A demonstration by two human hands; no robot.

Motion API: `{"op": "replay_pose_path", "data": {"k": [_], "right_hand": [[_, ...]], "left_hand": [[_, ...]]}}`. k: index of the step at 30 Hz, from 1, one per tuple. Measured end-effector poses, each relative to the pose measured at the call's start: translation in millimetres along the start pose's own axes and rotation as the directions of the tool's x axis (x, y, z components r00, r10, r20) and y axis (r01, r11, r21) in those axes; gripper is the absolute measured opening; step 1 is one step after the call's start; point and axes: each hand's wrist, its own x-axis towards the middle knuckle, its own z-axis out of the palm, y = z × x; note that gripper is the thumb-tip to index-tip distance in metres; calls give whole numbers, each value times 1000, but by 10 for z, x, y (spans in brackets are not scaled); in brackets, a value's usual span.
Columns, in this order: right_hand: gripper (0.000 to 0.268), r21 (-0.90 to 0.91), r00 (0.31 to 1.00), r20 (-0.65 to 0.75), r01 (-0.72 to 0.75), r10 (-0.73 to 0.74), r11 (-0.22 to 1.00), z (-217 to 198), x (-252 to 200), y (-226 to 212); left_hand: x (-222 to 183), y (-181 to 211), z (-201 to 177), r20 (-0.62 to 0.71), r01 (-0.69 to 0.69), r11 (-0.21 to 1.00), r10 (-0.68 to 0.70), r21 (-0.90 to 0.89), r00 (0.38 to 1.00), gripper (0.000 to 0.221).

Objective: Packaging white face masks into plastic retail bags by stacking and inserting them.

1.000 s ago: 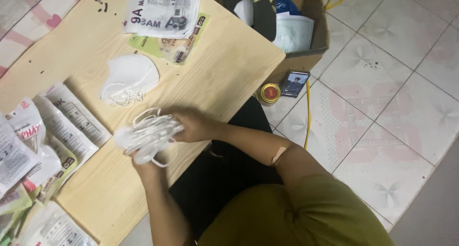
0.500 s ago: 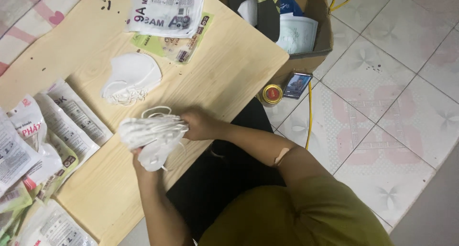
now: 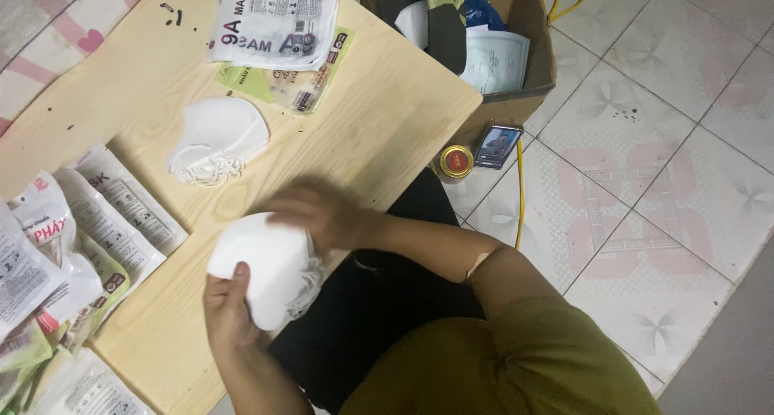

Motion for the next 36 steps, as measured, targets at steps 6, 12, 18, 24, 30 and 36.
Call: {"op": "replay_pose_path", "data": {"k": [6,12,18,24,30,36], "right_hand": [[77,756,845,285,-488,453,436,-172,263,115],[56,537,744,502,-668,441,516,-42,337,266],[32,606,787,-200,-368,583,705,226,580,295],[33,692,868,-111,-283,485,664,778,606,60],[51,784,866,356,-481,352,392,191,861,141],[46,842,828,477,-527,294,119,908,370,949]], "left_hand": [[-30,522,173,91,-94,848,54,522,994,41],[183,680,468,261,-506,619,446,601,856,38],[673,371,431,215,-641,582,634,501,743,71],[792,299,935,-7,-596,793,600,-127,800,67],[585,684,1270,-412,-317,919,202,-233,889,71],[1108,290,814,-394,-28,954,-96,-297,914,76]]}}
